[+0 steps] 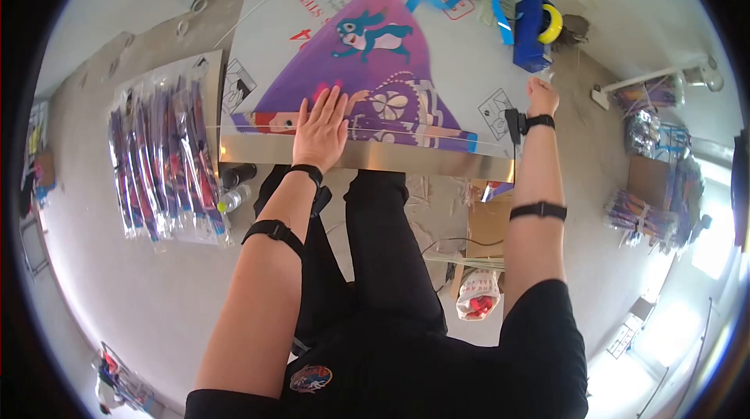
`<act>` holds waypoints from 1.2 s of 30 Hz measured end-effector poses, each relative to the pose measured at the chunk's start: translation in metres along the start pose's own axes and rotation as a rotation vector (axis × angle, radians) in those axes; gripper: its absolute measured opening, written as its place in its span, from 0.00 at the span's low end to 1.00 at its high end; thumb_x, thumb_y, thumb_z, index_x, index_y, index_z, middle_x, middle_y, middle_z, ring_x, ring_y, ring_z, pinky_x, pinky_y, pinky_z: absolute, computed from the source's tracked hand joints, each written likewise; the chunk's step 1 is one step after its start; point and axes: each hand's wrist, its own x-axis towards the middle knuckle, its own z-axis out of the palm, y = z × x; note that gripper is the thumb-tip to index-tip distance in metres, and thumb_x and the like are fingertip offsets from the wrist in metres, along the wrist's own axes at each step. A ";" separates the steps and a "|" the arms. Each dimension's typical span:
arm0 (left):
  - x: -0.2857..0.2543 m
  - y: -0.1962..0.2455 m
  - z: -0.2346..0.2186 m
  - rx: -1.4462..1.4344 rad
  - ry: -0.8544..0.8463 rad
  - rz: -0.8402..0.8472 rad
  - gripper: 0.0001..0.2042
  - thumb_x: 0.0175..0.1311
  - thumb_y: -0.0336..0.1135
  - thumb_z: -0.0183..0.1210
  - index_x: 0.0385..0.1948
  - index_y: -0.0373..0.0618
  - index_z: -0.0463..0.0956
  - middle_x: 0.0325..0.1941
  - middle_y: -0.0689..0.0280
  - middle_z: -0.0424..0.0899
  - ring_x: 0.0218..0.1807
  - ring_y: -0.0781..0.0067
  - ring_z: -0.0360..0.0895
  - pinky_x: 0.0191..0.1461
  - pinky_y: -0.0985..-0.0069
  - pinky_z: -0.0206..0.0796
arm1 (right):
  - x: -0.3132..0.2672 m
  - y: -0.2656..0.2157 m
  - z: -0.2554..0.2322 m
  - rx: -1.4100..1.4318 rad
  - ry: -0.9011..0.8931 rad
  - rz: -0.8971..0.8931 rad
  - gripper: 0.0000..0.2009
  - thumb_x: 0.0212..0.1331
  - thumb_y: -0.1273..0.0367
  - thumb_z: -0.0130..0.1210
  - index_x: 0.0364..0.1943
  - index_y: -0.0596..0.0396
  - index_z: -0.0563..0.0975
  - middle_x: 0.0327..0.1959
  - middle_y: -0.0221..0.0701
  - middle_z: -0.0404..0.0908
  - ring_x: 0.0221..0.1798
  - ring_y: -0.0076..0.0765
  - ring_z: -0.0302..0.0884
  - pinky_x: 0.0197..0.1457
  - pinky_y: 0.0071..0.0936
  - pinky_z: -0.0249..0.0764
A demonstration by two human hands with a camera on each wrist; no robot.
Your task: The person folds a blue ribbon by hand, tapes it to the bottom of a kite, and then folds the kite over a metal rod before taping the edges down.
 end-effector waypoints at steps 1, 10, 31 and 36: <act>0.000 0.000 -0.002 0.004 0.008 0.008 0.24 0.67 0.43 0.43 0.65 0.51 0.58 0.72 0.69 0.54 0.73 0.72 0.50 0.73 0.59 0.42 | -0.028 -0.014 0.009 -0.108 -0.045 -0.020 0.10 0.55 0.67 0.60 0.35 0.61 0.80 0.26 0.26 0.79 0.25 0.20 0.71 0.29 0.18 0.67; -0.004 -0.001 0.002 -0.007 0.023 0.007 0.23 0.68 0.43 0.42 0.65 0.53 0.59 0.72 0.71 0.55 0.73 0.73 0.50 0.74 0.59 0.42 | -0.292 -0.049 0.114 -0.015 -0.610 0.094 0.09 0.56 0.71 0.56 0.36 0.62 0.82 0.24 0.27 0.81 0.26 0.19 0.76 0.31 0.17 0.70; -0.004 -0.002 0.004 -0.067 0.052 -0.001 0.23 0.67 0.42 0.44 0.64 0.53 0.62 0.72 0.70 0.57 0.72 0.72 0.51 0.73 0.58 0.40 | -0.329 -0.028 0.160 -0.434 -0.432 -0.174 0.15 0.47 0.73 0.61 0.38 0.60 0.69 0.25 0.38 0.80 0.33 0.46 0.80 0.38 0.35 0.73; -0.002 -0.001 0.006 -0.033 0.045 0.007 0.24 0.66 0.41 0.45 0.64 0.52 0.61 0.72 0.70 0.56 0.73 0.72 0.51 0.74 0.58 0.39 | -0.328 -0.027 0.165 -0.599 -0.419 -0.356 0.14 0.49 0.73 0.56 0.40 0.64 0.69 0.34 0.48 0.79 0.39 0.55 0.78 0.43 0.44 0.74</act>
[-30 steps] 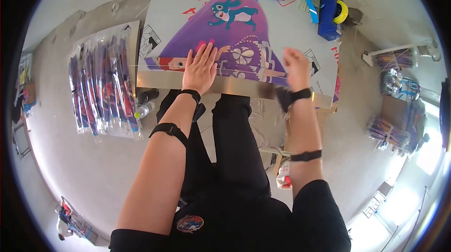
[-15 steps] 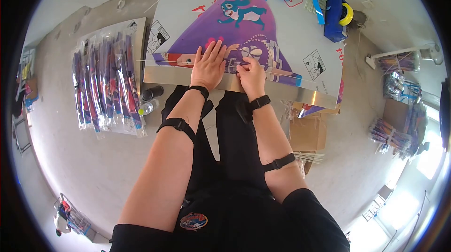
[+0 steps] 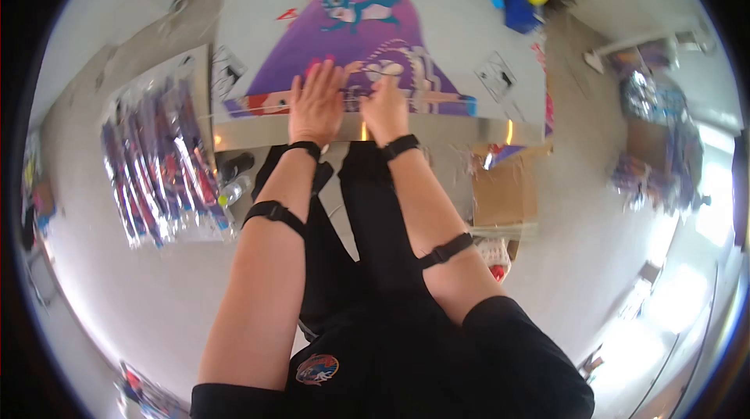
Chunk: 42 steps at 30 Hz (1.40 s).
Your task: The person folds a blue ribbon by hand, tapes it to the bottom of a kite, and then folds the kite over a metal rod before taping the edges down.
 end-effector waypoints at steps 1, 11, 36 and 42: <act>0.001 0.001 -0.002 0.005 -0.011 0.004 0.24 0.66 0.41 0.45 0.65 0.52 0.61 0.72 0.70 0.56 0.73 0.71 0.50 0.74 0.57 0.39 | 0.000 -0.005 -0.003 0.021 -0.012 0.045 0.14 0.50 0.73 0.54 0.41 0.64 0.69 0.36 0.50 0.78 0.40 0.56 0.78 0.44 0.46 0.73; 0.000 -0.001 0.007 0.031 0.006 0.045 0.24 0.67 0.40 0.43 0.66 0.55 0.58 0.73 0.71 0.54 0.74 0.71 0.49 0.75 0.59 0.37 | 0.014 -0.013 -0.002 -0.050 -0.120 0.144 0.11 0.48 0.75 0.54 0.37 0.63 0.72 0.33 0.48 0.80 0.41 0.54 0.79 0.45 0.44 0.75; 0.001 0.000 0.012 0.055 -0.042 0.018 0.24 0.67 0.40 0.42 0.66 0.52 0.57 0.74 0.70 0.53 0.74 0.69 0.47 0.74 0.56 0.34 | 0.006 -0.003 -0.025 -0.114 -0.207 0.077 0.22 0.47 0.60 0.66 0.39 0.63 0.73 0.34 0.43 0.81 0.40 0.47 0.82 0.40 0.38 0.76; 0.002 0.002 0.006 0.039 -0.034 -0.017 0.25 0.65 0.39 0.45 0.66 0.52 0.57 0.74 0.67 0.52 0.75 0.67 0.46 0.75 0.55 0.34 | 0.007 0.004 -0.018 -0.102 -0.191 0.050 0.25 0.45 0.59 0.66 0.42 0.61 0.71 0.33 0.46 0.81 0.39 0.51 0.80 0.41 0.43 0.75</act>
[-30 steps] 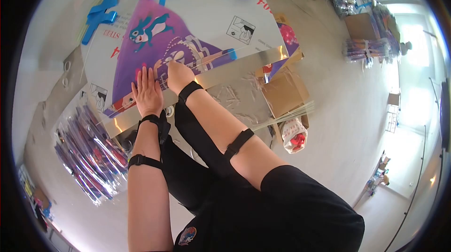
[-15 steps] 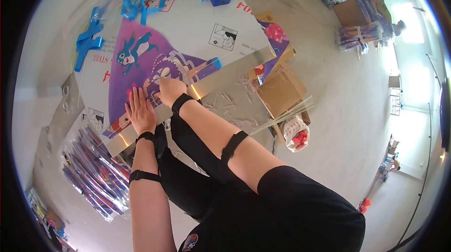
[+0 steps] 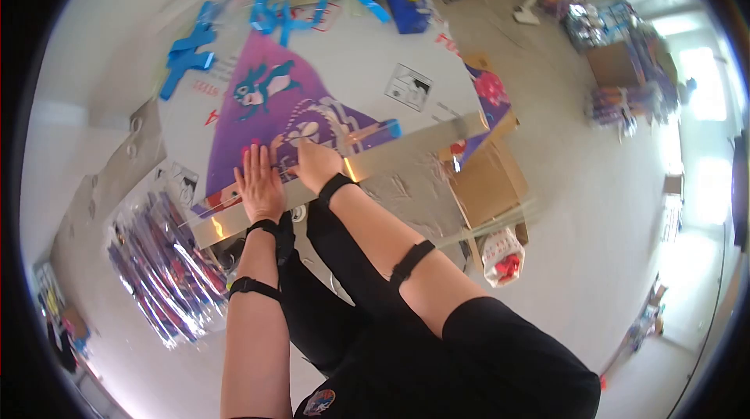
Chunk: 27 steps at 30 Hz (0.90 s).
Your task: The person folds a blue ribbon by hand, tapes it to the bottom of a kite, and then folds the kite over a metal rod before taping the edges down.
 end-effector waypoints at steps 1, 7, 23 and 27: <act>-0.001 0.000 0.000 -0.032 0.020 0.005 0.26 0.65 0.38 0.47 0.66 0.52 0.57 0.74 0.67 0.52 0.75 0.66 0.46 0.75 0.55 0.33 | -0.001 0.000 -0.002 0.001 -0.003 -0.010 0.25 0.45 0.58 0.66 0.42 0.61 0.71 0.34 0.46 0.81 0.40 0.52 0.80 0.41 0.44 0.75; -0.003 0.002 -0.010 -0.105 0.064 -0.006 0.25 0.64 0.37 0.48 0.65 0.52 0.59 0.72 0.66 0.55 0.74 0.65 0.49 0.74 0.54 0.37 | 0.001 -0.005 -0.009 -0.024 -0.059 0.026 0.25 0.44 0.58 0.66 0.40 0.61 0.71 0.33 0.46 0.81 0.40 0.54 0.80 0.42 0.46 0.74; -0.001 0.003 -0.014 -0.096 -0.024 -0.023 0.23 0.65 0.38 0.45 0.64 0.52 0.62 0.72 0.67 0.57 0.73 0.66 0.50 0.74 0.56 0.38 | 0.002 -0.003 -0.005 -0.085 -0.046 -0.001 0.25 0.44 0.55 0.66 0.39 0.59 0.72 0.30 0.42 0.81 0.37 0.51 0.81 0.38 0.42 0.75; -0.002 0.002 -0.013 -0.114 -0.003 -0.026 0.23 0.65 0.38 0.45 0.63 0.51 0.62 0.71 0.67 0.57 0.73 0.66 0.50 0.74 0.56 0.38 | 0.002 -0.004 -0.007 -0.072 -0.066 0.008 0.26 0.45 0.55 0.66 0.40 0.59 0.71 0.31 0.43 0.81 0.37 0.50 0.81 0.38 0.42 0.75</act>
